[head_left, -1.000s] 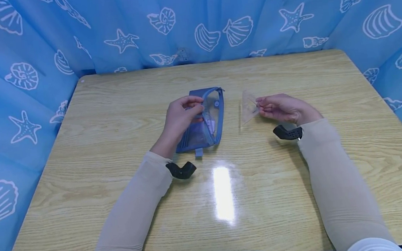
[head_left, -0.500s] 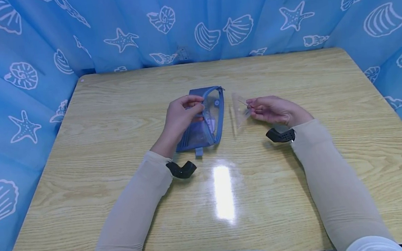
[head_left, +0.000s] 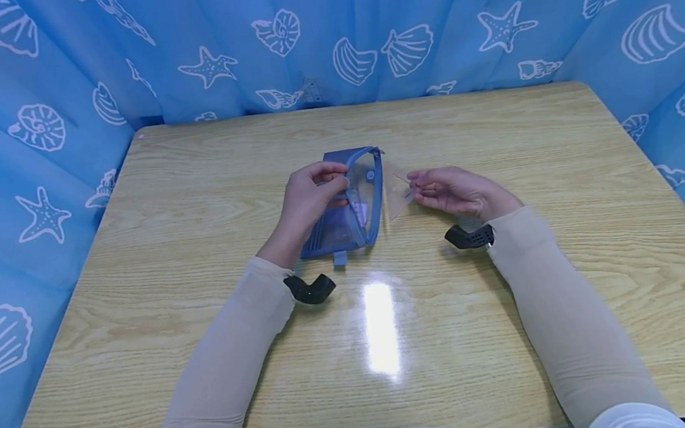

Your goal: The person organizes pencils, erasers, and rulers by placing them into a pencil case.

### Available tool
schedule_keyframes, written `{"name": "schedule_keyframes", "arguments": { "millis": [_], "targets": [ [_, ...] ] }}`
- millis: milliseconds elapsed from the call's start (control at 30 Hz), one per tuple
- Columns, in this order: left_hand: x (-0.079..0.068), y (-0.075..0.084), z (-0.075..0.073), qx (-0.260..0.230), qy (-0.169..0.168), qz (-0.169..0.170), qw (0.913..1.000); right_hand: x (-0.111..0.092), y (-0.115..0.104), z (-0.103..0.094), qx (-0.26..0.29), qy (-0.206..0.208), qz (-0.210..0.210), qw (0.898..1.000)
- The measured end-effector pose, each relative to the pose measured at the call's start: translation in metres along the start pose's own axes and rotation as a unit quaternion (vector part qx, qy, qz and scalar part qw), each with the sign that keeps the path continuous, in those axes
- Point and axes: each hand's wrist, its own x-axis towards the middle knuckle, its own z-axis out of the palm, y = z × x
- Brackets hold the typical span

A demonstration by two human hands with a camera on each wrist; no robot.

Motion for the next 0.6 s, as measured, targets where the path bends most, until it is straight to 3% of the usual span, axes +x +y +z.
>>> {"name": "schedule_keyframes", "arguments": {
  "millis": [600],
  "targets": [
    [0.0007, 0.0003, 0.0008, -0.001, 0.007, -0.005, 1.0000, 0.0091, 0.0101, 0.0087, 0.012, -0.029, 0.011, 0.999]
  ]
}}
